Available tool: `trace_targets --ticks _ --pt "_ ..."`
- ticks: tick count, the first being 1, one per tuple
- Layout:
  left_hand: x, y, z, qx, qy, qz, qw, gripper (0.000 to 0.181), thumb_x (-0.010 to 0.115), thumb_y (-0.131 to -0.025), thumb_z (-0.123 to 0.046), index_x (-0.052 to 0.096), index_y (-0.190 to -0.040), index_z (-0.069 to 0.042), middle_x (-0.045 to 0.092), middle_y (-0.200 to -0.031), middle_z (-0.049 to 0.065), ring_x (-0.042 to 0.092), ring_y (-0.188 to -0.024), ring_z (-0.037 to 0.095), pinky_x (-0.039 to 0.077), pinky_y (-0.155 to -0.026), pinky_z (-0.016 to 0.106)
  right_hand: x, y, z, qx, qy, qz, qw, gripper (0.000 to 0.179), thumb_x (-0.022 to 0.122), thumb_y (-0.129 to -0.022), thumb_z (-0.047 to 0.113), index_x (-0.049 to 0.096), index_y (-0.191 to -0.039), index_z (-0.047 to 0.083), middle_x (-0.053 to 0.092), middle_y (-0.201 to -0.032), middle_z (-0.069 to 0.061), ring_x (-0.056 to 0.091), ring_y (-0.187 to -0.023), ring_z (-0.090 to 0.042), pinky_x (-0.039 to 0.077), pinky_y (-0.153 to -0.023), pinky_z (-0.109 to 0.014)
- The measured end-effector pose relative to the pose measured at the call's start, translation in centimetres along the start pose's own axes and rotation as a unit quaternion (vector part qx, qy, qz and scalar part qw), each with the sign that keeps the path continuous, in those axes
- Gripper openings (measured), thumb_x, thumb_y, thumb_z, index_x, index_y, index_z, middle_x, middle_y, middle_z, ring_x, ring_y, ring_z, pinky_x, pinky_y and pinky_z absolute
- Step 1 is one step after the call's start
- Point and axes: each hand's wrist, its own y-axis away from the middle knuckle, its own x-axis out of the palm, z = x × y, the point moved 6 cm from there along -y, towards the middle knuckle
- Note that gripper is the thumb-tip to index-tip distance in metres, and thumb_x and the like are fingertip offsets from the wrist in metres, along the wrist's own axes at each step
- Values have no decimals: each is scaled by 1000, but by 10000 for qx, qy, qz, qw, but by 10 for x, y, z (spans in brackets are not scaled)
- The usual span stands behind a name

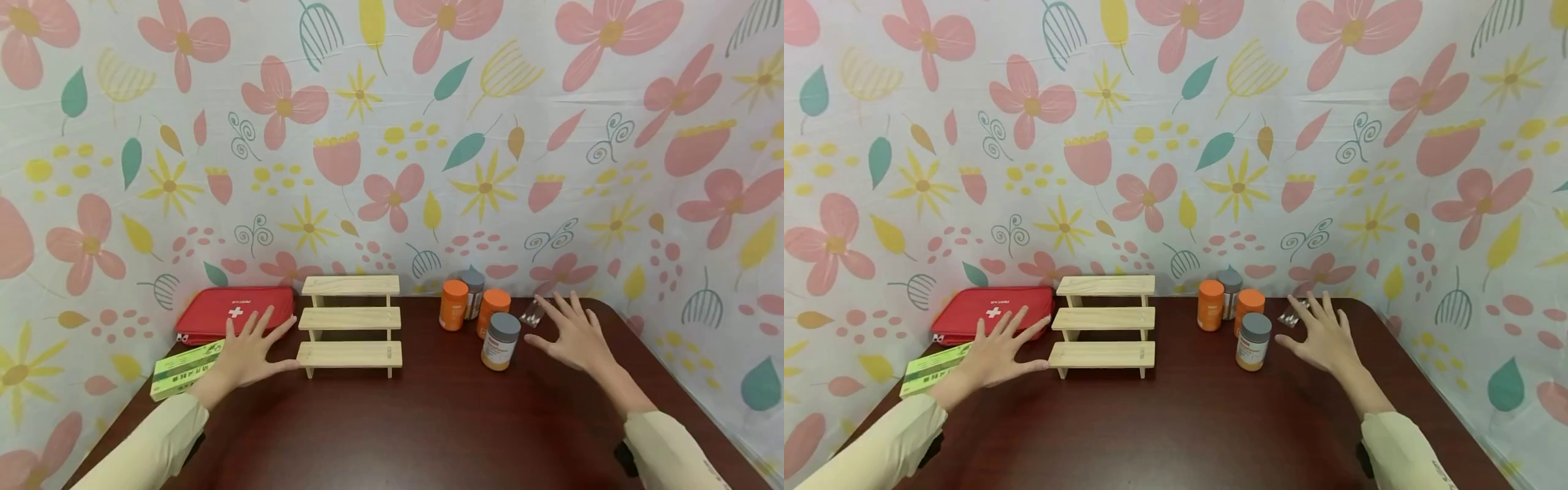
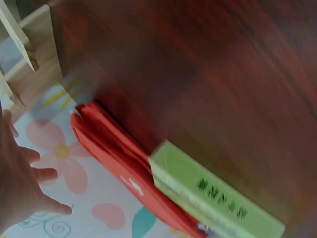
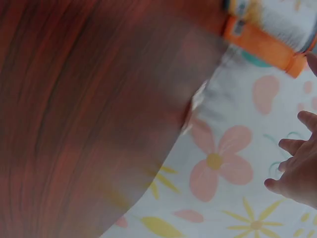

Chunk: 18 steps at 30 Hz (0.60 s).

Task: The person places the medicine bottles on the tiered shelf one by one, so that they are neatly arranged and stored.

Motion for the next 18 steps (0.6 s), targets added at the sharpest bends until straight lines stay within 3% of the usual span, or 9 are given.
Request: trace_targets --ticks 5,13,18 --pt "7 1 -10 -59 372 19 9993 85 60 -79 -69 39 -150 -26 34 -155 23 39 -136 51 17 -104 79 -2 -1 19 -220 -491 -252 9982 87 70 -82 51 35 -151 13 29 -153 -31 9 -145 -55 12 -104 -76" --pt "19 -4 -23 -45 1006 54 9949 89 64 -79 -67 34 -152 -26 33 -156 22 39 -137 48 19 -106 75 2 -3 36 -426 -633 -777 9941 75 79 -76 43 53 -136 6 49 -138 -28 37 -132 -50 26 -101 -69" --pt "28 -7 -28 -37 1848 216 9825 96 72 -75 -62 31 -153 -24 28 -158 23 38 -138 48 26 -105 73 10 -3 39 -384 -990 -752 9915 65 80 -78 38 56 -129 4 57 -128 -25 51 -117 -45 34 -98 -66"
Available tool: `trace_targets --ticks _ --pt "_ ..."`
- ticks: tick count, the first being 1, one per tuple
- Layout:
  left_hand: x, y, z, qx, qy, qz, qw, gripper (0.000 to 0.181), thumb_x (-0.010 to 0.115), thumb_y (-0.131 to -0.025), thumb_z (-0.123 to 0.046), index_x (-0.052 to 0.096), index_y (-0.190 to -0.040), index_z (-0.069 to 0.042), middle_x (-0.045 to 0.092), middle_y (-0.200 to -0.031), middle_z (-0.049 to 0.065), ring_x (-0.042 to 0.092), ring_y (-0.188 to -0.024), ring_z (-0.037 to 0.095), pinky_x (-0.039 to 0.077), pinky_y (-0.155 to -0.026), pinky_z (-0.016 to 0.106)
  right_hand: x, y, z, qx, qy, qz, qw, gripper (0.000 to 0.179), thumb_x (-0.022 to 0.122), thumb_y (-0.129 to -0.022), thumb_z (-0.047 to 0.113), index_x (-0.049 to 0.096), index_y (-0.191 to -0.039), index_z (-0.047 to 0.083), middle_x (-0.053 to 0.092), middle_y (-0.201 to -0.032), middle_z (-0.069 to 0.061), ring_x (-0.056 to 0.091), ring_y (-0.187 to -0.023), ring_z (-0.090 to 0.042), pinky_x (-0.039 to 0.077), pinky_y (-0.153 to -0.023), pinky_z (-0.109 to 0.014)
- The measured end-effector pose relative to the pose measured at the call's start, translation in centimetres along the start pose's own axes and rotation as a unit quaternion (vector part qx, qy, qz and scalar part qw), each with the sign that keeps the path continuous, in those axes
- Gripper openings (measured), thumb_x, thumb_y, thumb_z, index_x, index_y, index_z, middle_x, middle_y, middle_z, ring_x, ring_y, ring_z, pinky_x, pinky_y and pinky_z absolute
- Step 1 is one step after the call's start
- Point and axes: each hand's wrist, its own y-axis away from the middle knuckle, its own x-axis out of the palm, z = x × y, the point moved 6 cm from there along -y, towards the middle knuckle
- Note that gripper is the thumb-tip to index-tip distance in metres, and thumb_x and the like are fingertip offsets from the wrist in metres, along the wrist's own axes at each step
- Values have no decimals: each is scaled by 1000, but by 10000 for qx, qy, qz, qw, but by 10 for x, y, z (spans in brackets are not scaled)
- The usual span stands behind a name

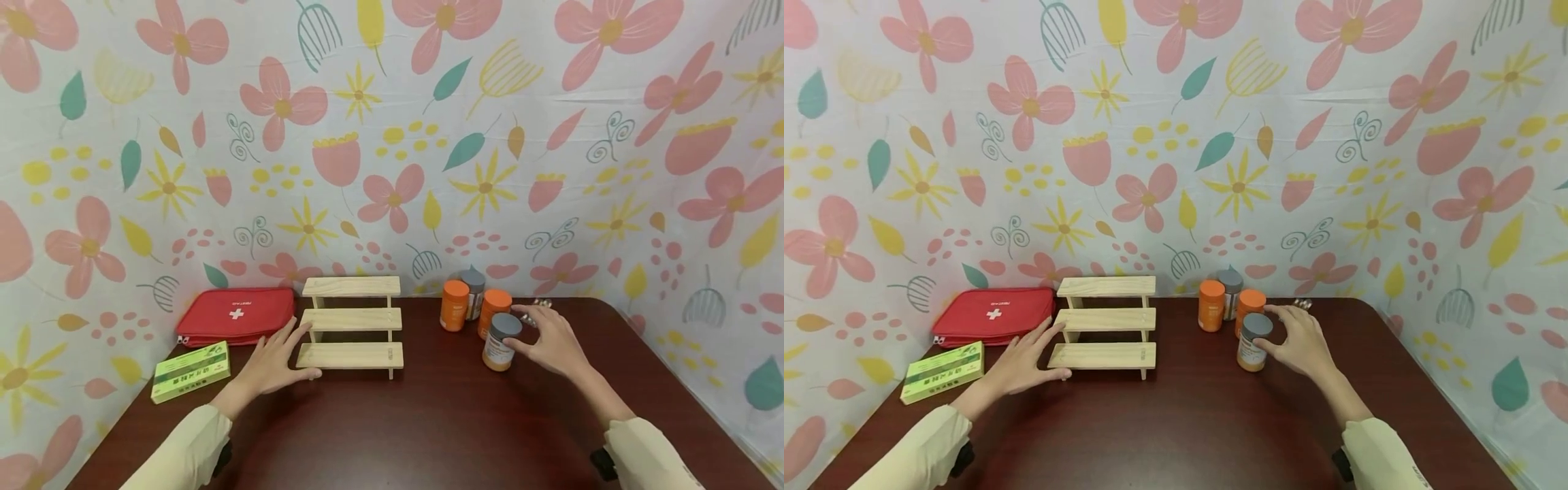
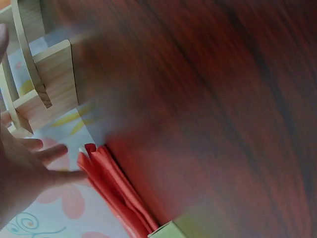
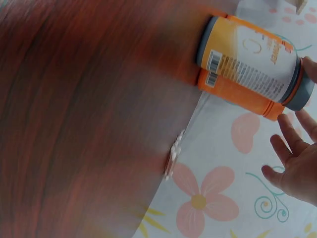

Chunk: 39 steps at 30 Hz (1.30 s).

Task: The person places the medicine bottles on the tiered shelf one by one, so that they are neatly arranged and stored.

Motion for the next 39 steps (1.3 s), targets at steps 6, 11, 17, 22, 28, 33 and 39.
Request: trace_targets --ticks 6,11,17,22,28,33,39 --pt "11 -6 -2 226 1443 -41 9893 102 87 -68 -41 33 -149 -11 35 -153 22 24 -146 46 34 -107 64 8 1 0 248 -560 219 9979 54 78 -83 29 56 -123 0 59 -122 -21 53 -113 -41 45 -94 -57" --pt "14 -11 -1 335 2246 -281 9735 96 91 -64 -24 37 -141 -2 42 -146 23 22 -146 46 27 -112 62 12 -1 -3 362 -693 234 9967 54 78 -83 25 55 -123 -2 58 -122 -23 54 -113 -44 45 -94 -58" --pt "18 -13 2 176 2854 -227 9580 92 88 -66 -7 34 -140 -3 46 -139 28 49 -124 45 45 -99 55 14 1 -8 726 -916 427 9922 60 77 -84 33 52 -127 -1 57 -126 -23 55 -112 -41 47 -90 -55" --pt "26 -13 6 -189 3385 -60 9408 91 86 -68 0 34 -142 -7 52 -128 32 60 -89 28 53 -69 30 16 1 -13 1164 -1335 685 9818 65 76 -84 37 48 -132 3 53 -128 -23 59 -111 -39 52 -82 -46" --pt "31 -11 14 -533 3457 -181 9367 91 86 -67 -1 36 -142 -14 57 -122 25 57 -85 25 50 -73 33 21 -1 -15 1290 -1635 905 9739 66 75 -84 37 46 -134 4 49 -128 -22 59 -109 -37 53 -76 -37" --pt "33 -10 18 -493 3611 -220 9310 91 85 -69 -2 35 -144 -14 54 -126 26 56 -94 33 48 -78 39 24 -2 -16 1344 -1756 972 9704 67 75 -85 37 44 -135 5 47 -131 -24 57 -110 -37 52 -76 -36" --pt "37 -8 24 -397 3902 -116 9198 91 83 -73 -4 33 -148 -17 47 -133 29 56 -102 33 48 -81 36 27 -2 -18 1487 -2002 1069 9625 69 73 -86 35 41 -139 5 41 -138 -25 52 -114 -38 50 -78 -37"
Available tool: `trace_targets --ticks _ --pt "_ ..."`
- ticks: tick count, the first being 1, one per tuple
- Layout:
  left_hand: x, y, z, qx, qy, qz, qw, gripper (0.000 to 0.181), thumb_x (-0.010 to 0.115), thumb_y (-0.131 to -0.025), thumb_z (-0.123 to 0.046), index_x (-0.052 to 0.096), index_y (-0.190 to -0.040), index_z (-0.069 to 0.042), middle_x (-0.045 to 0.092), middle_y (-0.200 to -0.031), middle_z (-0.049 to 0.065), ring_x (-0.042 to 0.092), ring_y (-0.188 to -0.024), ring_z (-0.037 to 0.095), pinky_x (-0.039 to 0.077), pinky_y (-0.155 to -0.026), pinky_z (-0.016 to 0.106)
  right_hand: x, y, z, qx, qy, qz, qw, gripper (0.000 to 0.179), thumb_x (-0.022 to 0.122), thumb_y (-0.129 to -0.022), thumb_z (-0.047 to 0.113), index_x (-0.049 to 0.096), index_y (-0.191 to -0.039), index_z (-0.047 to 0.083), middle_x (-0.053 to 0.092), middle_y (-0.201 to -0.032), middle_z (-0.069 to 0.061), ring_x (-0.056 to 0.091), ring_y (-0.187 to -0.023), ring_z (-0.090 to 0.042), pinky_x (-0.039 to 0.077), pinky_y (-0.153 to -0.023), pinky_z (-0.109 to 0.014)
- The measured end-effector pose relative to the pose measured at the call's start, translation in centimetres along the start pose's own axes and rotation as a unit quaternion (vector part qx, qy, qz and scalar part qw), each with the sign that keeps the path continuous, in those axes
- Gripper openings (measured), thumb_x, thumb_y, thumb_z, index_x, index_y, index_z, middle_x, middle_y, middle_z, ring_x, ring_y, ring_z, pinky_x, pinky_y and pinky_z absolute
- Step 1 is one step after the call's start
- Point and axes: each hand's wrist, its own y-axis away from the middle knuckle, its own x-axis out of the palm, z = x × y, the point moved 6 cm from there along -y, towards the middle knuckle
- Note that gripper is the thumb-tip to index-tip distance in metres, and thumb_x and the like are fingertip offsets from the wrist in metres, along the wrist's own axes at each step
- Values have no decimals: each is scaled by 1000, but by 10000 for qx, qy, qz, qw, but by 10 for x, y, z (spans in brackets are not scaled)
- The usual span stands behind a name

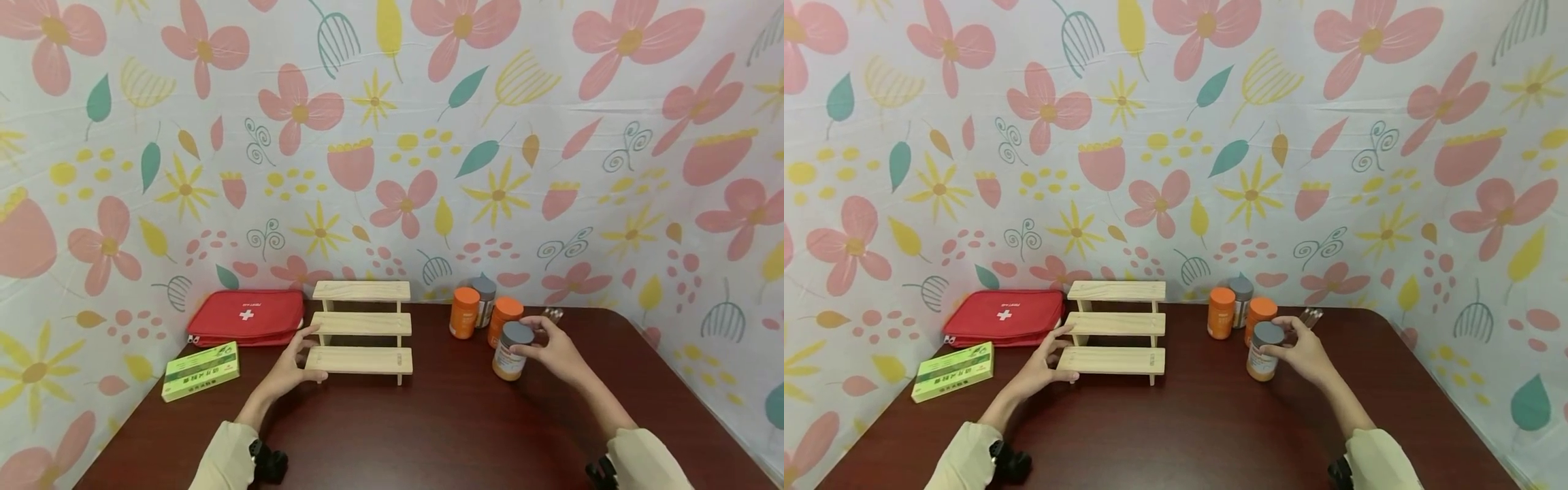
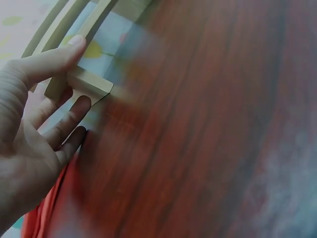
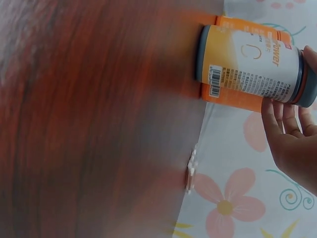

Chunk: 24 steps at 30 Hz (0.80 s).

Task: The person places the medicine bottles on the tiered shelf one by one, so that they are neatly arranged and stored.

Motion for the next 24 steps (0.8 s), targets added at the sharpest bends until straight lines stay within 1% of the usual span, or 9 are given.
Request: trace_targets --ticks 3,5,9,11,13,16,19,21,24 --pt "-1 0 5 -117 247 64 9996 92 82 -75 -6 31 -151 -18 46 -135 29 58 -96 28 51 -78 32 0 0 0 68 -105 10 9999 70 73 -87 34 39 -140 4 38 -141 -26 49 -119 -40 50 -82 -40" --pt "-1 1 10 -235 412 88 9988 93 81 -77 -6 29 -152 -19 46 -137 29 59 -93 25 52 -77 29 0 0 0 108 -140 -7 9998 70 73 -87 33 39 -140 4 37 -142 -26 49 -119 -40 50 -83 -40" --pt "-2 3 16 -425 701 -15 9966 95 80 -78 -7 27 -154 -24 48 -138 25 60 -92 22 53 -77 27 2 0 0 143 -194 -86 9997 71 74 -86 32 39 -141 2 40 -138 -25 52 -114 -36 50 -79 -33" --pt "-3 3 17 -478 798 -86 9956 95 80 -78 -6 27 -154 -25 49 -139 23 61 -93 21 53 -77 28 4 0 -1 182 -272 -105 9994 72 74 -86 31 39 -141 2 40 -138 -25 54 -114 -38 51 -80 -33" --pt "-2 4 18 -503 844 -135 9951 95 79 -79 -6 26 -154 -26 48 -139 22 61 -93 20 53 -77 28 5 0 -1 221 -366 -103 9990 73 74 -87 31 37 -143 2 39 -139 -25 53 -118 -42 51 -83 -35" --pt "-1 4 18 -463 874 -158 9950 95 78 -79 -5 25 -155 -26 48 -140 23 61 -93 19 53 -78 29 5 0 -2 298 -441 -140 9985 75 73 -87 33 36 -144 2 35 -142 -25 48 -125 -44 51 -90 -41" --pt "1 4 17 -444 873 -155 9951 94 78 -80 -5 25 -155 -26 47 -140 24 60 -93 19 53 -78 29 1 0 -2 428 -448 -293 9976 75 72 -88 36 36 -145 3 35 -142 -22 50 -121 -35 52 -90 -35" --pt "1 5 16 -466 897 -180 9947 94 78 -79 -4 26 -155 -26 47 -140 25 60 -92 20 53 -77 28 -1 -1 -2 524 -478 -420 9966 75 71 -89 38 36 -145 3 38 -141 -19 53 -112 -24 51 -84 -26" --pt "0 6 16 -468 942 -215 9942 94 77 -79 -2 26 -155 -25 47 -140 25 60 -92 20 53 -76 28 -5 -1 1 581 -629 -549 9948 73 69 -90 38 36 -145 4 41 -135 -11 49 -101 -6 48 -79 -18"
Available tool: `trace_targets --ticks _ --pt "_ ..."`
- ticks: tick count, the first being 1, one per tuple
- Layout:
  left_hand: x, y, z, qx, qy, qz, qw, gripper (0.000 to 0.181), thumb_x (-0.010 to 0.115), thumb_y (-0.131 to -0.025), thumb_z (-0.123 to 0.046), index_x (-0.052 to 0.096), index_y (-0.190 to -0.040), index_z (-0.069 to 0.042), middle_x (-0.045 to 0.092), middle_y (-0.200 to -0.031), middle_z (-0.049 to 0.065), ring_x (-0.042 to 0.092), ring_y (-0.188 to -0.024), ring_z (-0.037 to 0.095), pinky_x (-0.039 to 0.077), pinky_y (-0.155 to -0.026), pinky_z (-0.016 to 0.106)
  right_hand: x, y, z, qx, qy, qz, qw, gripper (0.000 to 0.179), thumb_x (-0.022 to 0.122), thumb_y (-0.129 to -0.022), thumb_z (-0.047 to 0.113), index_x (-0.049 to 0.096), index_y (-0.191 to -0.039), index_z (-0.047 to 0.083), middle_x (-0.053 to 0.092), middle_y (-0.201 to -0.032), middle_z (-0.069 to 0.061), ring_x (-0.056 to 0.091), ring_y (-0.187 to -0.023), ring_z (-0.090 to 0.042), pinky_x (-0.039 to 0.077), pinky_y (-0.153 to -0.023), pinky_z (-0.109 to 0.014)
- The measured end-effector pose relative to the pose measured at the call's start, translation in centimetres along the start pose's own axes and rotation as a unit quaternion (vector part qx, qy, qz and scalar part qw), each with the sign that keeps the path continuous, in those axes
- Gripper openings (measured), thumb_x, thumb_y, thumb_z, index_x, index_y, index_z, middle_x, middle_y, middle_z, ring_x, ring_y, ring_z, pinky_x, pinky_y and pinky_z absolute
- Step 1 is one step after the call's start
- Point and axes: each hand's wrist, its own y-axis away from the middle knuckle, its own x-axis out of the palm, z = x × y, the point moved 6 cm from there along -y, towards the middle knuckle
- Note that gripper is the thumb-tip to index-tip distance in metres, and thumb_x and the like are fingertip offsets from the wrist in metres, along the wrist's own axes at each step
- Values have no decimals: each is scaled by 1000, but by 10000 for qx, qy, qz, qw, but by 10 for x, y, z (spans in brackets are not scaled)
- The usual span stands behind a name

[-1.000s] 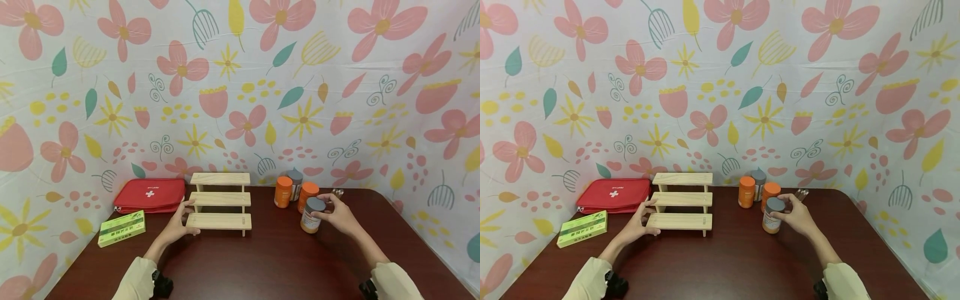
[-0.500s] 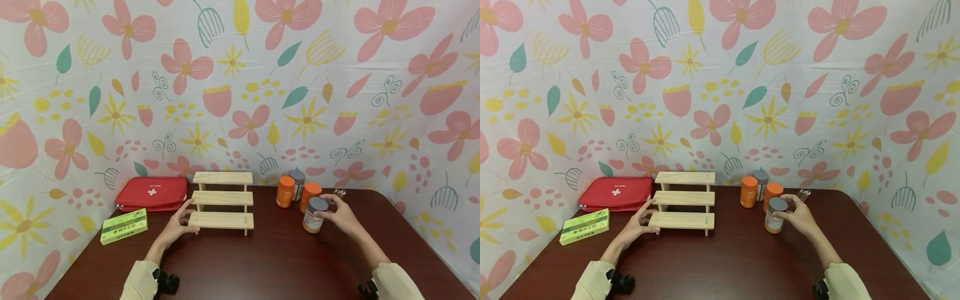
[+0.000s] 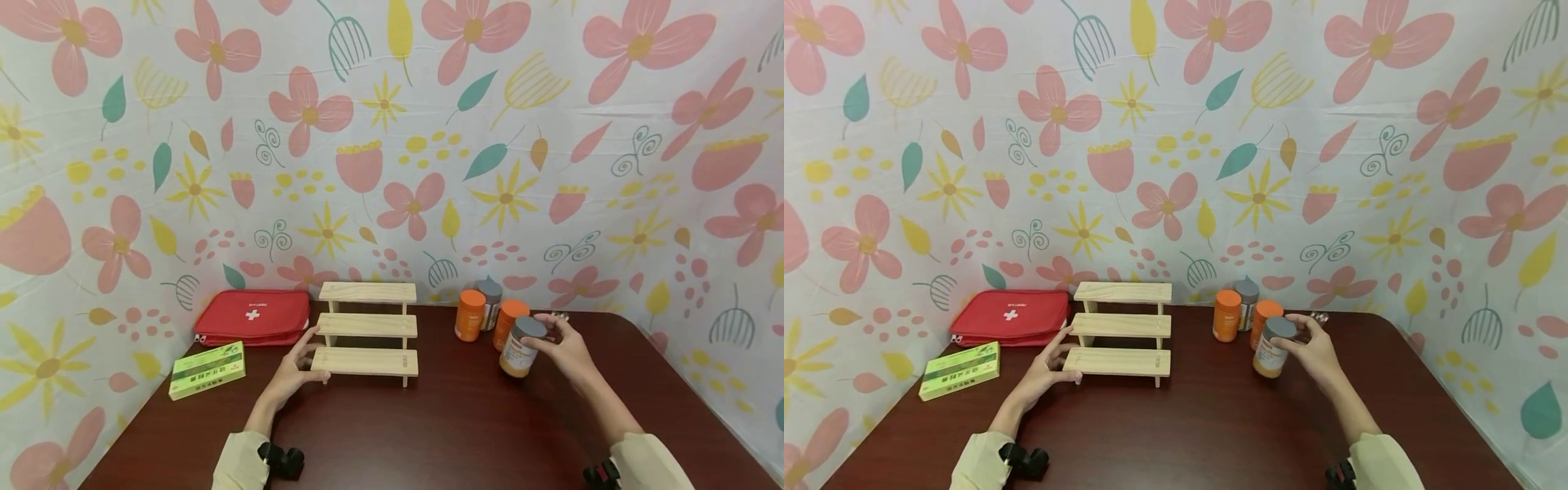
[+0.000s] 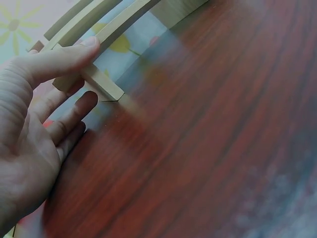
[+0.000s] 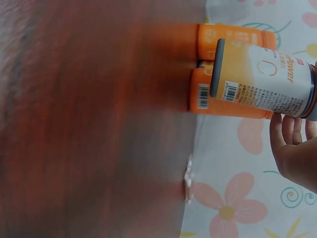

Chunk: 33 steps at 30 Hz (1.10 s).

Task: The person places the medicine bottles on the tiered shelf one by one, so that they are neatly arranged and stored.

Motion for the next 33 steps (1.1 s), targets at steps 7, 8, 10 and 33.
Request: trace_targets --ticks 7,8,10,33 --pt "-6 2 0 74 -24 0 10000 93 77 -80 -3 26 -155 -25 47 -139 26 60 -91 21 54 -75 28 -3 -2 19 -206 -349 -119 9991 67 68 -91 36 38 -143 6 43 -123 7 44 -93 0 44 -77 -13" --pt "-6 3 0 73 -42 -4 10000 93 77 -80 -3 26 -155 -25 47 -139 26 60 -91 21 54 -75 28 -2 -2 23 -232 -360 -97 9990 66 67 -91 37 38 -143 7 42 -124 8 43 -94 1 43 -78 -12" --pt "-7 4 1 69 -38 -21 10000 93 77 -80 -3 26 -155 -26 46 -140 26 60 -91 20 53 -75 28 -1 -3 30 -279 -391 -38 9988 64 67 -91 37 39 -143 11 41 -128 11 44 -96 2 43 -79 -12" --pt "-2 0 3 141 48 -36 9999 93 78 -79 -5 27 -155 -23 48 -139 26 62 -94 19 54 -76 27 20 -33 126 -860 -1219 189 9886 61 67 -92 29 39 -143 12 29 -155 -13 36 -135 -29 34 -110 -44"
